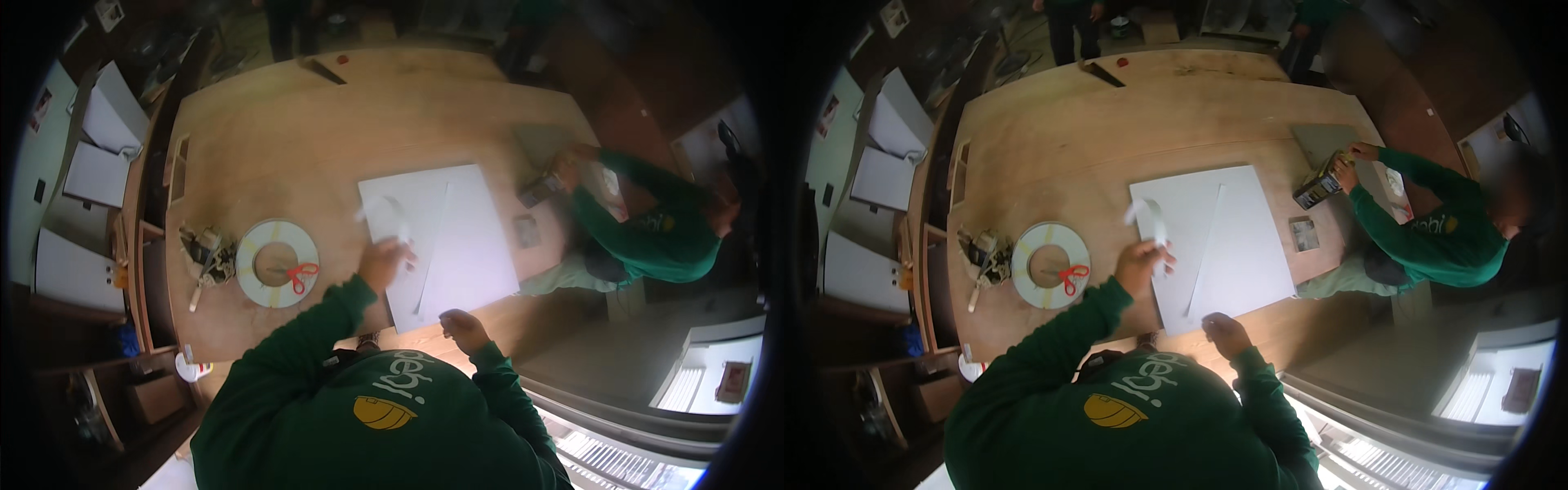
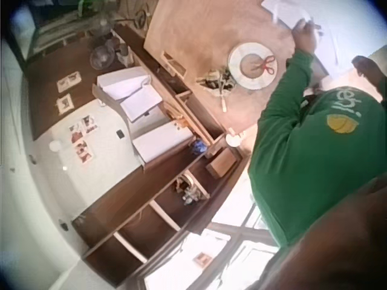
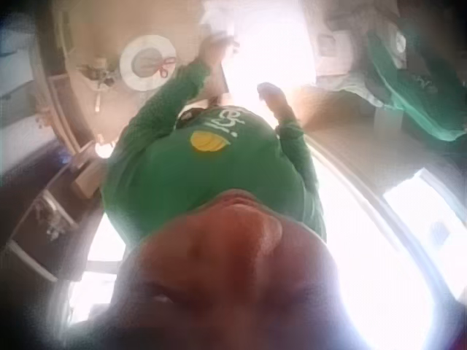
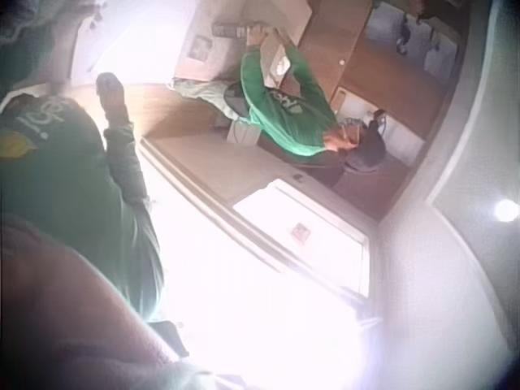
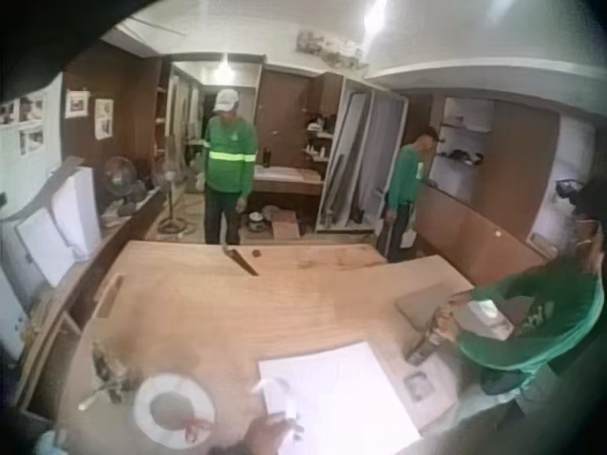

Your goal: The person peels and cuts pieces of adhesive tape using scissors, then applies the tape along the edges of white square boards on a large production table.

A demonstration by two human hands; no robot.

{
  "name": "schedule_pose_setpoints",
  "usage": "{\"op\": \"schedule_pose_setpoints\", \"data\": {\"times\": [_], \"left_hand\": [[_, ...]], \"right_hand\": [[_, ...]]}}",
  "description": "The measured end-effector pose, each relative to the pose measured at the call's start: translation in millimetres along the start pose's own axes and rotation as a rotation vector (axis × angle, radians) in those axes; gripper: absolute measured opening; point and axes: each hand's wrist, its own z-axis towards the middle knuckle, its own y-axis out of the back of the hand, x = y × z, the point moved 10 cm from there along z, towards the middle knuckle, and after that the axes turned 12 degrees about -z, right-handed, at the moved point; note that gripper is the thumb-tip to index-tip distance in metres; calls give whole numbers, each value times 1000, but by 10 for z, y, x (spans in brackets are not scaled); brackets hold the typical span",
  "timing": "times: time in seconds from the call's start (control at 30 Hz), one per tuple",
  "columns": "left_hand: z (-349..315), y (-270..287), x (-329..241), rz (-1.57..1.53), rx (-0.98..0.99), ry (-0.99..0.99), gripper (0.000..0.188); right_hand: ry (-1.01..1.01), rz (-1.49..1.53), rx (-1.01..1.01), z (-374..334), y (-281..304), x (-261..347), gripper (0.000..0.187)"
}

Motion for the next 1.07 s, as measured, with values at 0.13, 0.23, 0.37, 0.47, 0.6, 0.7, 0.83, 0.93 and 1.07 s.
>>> {"op": "schedule_pose_setpoints", "data": {"times": [0.13,0.23,0.37,0.47,0.6,0.7,0.83,0.93,1.07], "left_hand": [[350,1114,129,84,-310,-73,25],[506,1717,121,489,-487,-227,26],[745,2008,523,919,-469,-158,27],[808,2314,1028,1038,-448,93,26],[701,2479,1494,1259,-358,325,25],[603,2409,1571,1274,-378,435,29],[672,2240,950,1161,-397,180,42],[1454,2018,535,1063,-287,174,57],[2716,1889,-988,1060,-340,-121,62]], "right_hand": [[-216,-156,-28,-289,133,-846,23],[-83,-548,56,-458,102,-1213,27],[-96,-627,81,-726,104,-1802,29],[-144,-656,72,-904,153,-2102,30],[-267,-629,31,-1141,248,-2505,28],[-306,-538,-32,-1409,222,-2752,24],[-636,-632,-17,-1428,303,-2290,24],[-620,-580,21,-1534,304,-2230,23],[-576,-332,-12,-1469,339,-2747,27]]}}
